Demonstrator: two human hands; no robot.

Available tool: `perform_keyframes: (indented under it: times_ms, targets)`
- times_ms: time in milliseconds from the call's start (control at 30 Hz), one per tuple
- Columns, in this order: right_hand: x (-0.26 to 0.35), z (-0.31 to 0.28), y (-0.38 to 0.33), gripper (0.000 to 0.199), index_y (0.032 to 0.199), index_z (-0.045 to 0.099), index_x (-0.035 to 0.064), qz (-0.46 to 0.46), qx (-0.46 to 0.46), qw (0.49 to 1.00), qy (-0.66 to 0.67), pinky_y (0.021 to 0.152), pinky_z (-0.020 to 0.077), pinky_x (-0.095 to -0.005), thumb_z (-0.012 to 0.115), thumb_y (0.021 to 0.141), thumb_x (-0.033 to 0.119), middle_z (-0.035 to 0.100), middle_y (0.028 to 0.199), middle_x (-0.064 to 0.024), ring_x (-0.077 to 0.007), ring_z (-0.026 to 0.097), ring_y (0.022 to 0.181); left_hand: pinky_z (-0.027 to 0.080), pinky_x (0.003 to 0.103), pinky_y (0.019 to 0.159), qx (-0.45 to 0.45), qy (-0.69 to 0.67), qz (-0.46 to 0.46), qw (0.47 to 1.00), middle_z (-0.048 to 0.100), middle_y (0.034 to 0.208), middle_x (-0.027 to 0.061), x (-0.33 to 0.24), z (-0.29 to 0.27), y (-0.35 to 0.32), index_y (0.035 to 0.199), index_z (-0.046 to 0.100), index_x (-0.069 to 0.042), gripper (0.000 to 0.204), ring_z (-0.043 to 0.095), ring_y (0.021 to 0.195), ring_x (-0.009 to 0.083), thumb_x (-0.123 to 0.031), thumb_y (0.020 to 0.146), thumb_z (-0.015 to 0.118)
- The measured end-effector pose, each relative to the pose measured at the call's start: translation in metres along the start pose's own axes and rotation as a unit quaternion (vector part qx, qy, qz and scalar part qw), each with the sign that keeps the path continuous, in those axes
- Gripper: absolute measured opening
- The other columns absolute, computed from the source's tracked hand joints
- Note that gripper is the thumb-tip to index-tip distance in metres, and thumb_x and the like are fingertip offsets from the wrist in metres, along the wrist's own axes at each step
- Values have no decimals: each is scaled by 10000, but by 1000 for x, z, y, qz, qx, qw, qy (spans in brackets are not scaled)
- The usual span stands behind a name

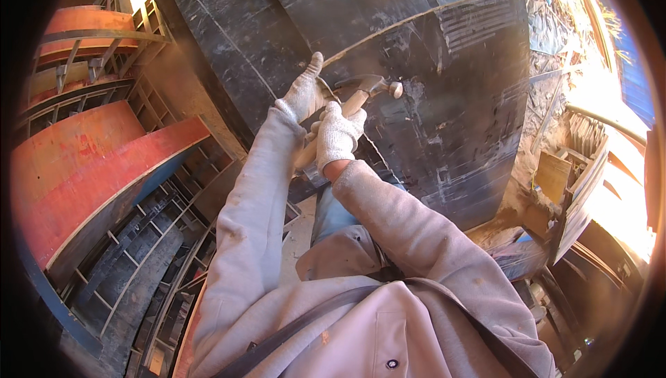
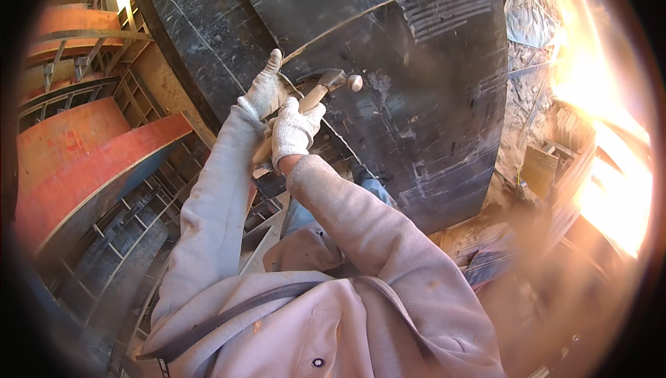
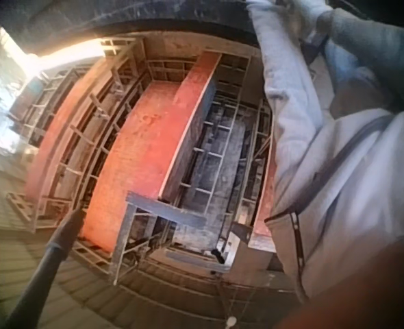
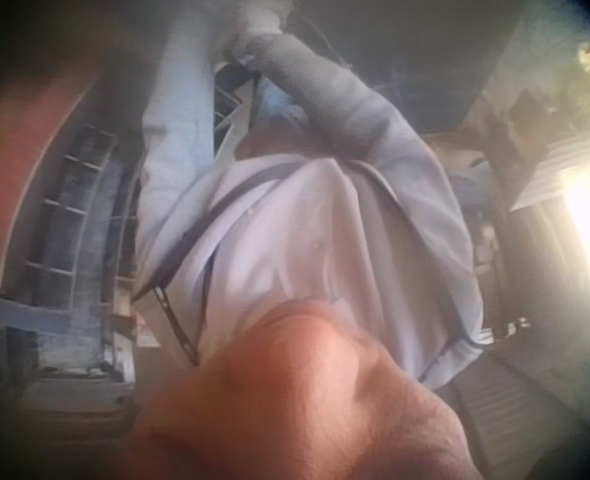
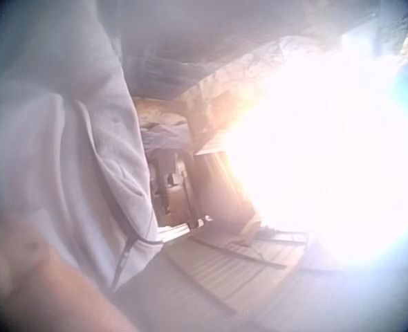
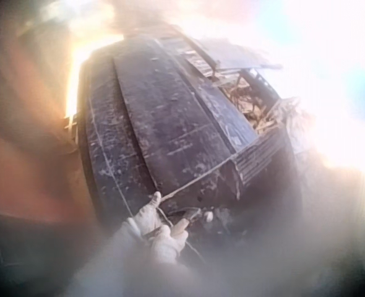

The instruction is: The person uses a hammer to break apart a large piece of dark wood or paneling. They repeatedly strike the material, causing it to crack and separate into smaller pieces, which are then moved aside.

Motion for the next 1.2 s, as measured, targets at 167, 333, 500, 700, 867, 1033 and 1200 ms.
perform_keyframes:
  times_ms: [167,333,500,700,867,1033,1200]
  targets:
    - [-27,15,10,270,1181,448,84,-18,-14,997,75,395,451,-334,601,966,141,566,759,-81,-172,554,475,545,357,651,-138,214,-110,961,691,810,114,-8,17,-22,965,704,-39,867,641,713,198,-876,866,500]
    - [-55,32,37,264,1144,539,64,-43,-36,996,74,606,526,-357,657,912,110,616,855,-71,-193,620,658,536,352,624,-156,204,-173,951,669,734,97,-12,8,-18,857,688,-50,885,618,653,193,-902,871,446]
    - [-76,34,29,315,1188,561,38,-175,-117,977,28,898,505,-412,668,907,133,651,1041,-126,-280,649,953,579,383,829,-132,197,-145,961,742,1071,163,-7,-7,-14,1163,701,3,950,687,907,240,-873,893,453]
    - [-87,40,47,250,1111,562,52,-231,-100,966,58,827,525,-414,679,920,163,645,963,-124,-292,672,881,576,383,876,-165,228,-115,953,743,1144,117,-16,8,-9,1176,709,-61,777,689,982,239,-775,949,508]
    - [-8,-17,6,332,964,602,77,9,122,992,2,421,423,-293,677,1003,398,558,643,-1,-108,533,471,528,432,1020,-93,125,1,988,685,1304,125,-8,-1,-9,1369,620,-54,694,650,1170,271,-640,1005,551]
    - [63,-109,23,306,1062,618,59,-309,164,925,-149,549,475,-320,644,1039,364,623,713,-32,-121,573,608,473,546,1099,-75,19,50,996,577,1452,145,5,20,1,1517,479,-117,675,570,1289,318,-597,1043,492]
    - [42,-132,21,218,1060,646,22,-122,258,957,-51,536,514,-260,751,951,178,657,758,-44,-117,640,607,499,563,1063,-78,-13,47,996,583,1430,148,6,19,2,1490,493,-115,680,578,1263,323,-628,1047,443]
Point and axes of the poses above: each hand's wrist, its own y-axis towards the middle knuckle, its own z-axis out of the palm, x = y × z, the point moved 4 cm from there along y, towards the middle knuckle
